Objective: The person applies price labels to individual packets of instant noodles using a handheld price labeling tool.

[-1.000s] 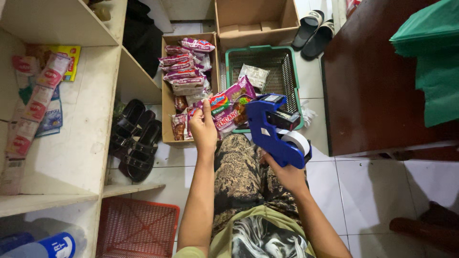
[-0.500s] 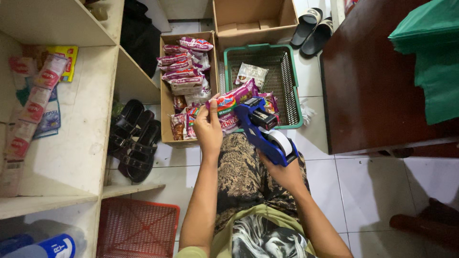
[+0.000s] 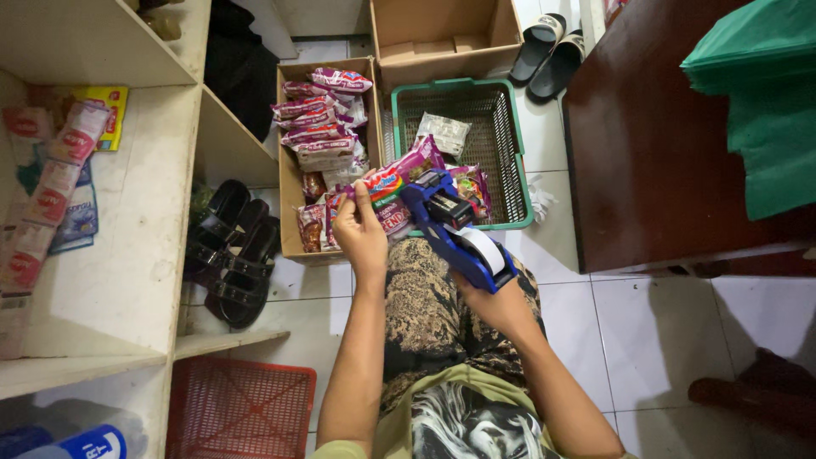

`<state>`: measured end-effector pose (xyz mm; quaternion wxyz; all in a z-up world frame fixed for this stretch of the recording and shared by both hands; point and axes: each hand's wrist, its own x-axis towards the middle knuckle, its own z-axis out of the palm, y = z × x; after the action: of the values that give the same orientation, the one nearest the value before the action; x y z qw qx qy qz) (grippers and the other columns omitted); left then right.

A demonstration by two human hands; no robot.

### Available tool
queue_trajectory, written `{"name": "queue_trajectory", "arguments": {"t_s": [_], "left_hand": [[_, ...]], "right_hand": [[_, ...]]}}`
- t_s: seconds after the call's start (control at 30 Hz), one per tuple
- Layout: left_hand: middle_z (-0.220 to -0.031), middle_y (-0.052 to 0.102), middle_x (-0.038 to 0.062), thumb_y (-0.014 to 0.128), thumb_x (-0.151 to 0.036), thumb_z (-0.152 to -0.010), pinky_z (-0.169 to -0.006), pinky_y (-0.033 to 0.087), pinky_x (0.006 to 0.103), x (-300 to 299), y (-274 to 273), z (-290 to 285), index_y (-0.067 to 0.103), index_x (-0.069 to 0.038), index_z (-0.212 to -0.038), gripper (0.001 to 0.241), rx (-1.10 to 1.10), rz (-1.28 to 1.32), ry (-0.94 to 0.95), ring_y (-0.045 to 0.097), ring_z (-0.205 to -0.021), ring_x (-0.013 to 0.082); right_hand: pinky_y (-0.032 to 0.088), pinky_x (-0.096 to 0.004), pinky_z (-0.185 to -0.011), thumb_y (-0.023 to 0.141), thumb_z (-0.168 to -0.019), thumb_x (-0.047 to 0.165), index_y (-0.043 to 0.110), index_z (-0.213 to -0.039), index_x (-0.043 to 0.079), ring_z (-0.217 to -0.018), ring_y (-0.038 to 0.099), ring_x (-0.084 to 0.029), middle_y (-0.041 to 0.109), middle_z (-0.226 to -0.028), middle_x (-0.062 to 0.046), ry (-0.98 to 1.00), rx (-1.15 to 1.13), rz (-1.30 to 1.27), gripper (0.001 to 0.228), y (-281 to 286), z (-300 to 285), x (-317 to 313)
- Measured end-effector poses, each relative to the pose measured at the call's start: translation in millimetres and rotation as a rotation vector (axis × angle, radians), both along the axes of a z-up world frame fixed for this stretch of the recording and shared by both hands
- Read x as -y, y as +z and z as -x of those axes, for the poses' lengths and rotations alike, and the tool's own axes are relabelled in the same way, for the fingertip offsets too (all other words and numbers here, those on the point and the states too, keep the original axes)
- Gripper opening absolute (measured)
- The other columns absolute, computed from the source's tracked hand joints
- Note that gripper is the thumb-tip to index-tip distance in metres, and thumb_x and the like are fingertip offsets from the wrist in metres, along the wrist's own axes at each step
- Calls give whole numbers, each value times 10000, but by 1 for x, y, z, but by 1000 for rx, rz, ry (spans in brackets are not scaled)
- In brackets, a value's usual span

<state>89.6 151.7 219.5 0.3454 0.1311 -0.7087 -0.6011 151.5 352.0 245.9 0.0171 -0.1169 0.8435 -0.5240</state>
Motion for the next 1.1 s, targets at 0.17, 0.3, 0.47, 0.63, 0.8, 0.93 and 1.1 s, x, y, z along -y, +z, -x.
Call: {"name": "queue_trajectory", "arguments": {"t_s": [0.17,0.3,0.47,0.63,0.8,0.93,1.1], "left_hand": [[-987,780,62,513,-317,-1108,-732,515,248,0,0,1,770,-33,-1168,387,103,-69,14,643,-816,55],[-990,770,58,524,-326,-1080,-683,556,255,2,-6,9,752,-43,-1186,379,95,-251,-12,684,-790,50],[-1025,794,68,520,-321,-1089,-751,572,263,18,11,18,748,-48,-1218,378,1,-214,1,713,-838,69],[-1114,787,88,520,-306,-1118,-866,552,265,19,22,16,739,-21,-1226,375,-42,-32,10,700,-972,94],[-1066,802,83,528,-324,-1109,-814,542,246,15,11,13,753,-30,-1233,390,48,-79,-89,672,-907,68],[-937,785,96,520,-361,-1078,-655,532,257,1,6,12,761,-65,-1237,413,194,-244,-195,671,-732,79],[-931,803,48,523,-460,-1014,-583,577,264,-11,10,6,751,-99,-1202,467,282,-386,-457,749,-712,78]], "right_hand": [[555,-322,-687,736,-845,69,634,-1182,72,-758,673,-190,691,-907,-89,-5,14,9,352,-6,0,5],[568,-327,-710,765,-810,83,622,-1252,88,-807,713,-197,729,-952,-96,-18,91,-14,465,-22,0,-2],[555,-350,-789,769,-782,34,595,-1294,44,-911,696,-211,714,-1042,-119,-45,-80,32,541,-43,-6,-17],[592,-296,-683,757,-866,109,584,-1253,25,-784,730,-152,735,-922,-51,-187,143,178,432,-57,10,-28],[552,-276,-717,831,-911,233,707,-1119,10,-815,675,-129,724,-949,-36,-316,-77,125,329,-35,40,-27],[531,-285,-760,868,-868,276,690,-1120,1,-845,661,-130,718,-957,-40,-406,-67,20,413,-13,62,-14],[559,-298,-892,880,-846,280,639,-1239,-14,-984,675,-145,708,-1126,-82,-361,-131,219,547,-1,79,-9]]}}
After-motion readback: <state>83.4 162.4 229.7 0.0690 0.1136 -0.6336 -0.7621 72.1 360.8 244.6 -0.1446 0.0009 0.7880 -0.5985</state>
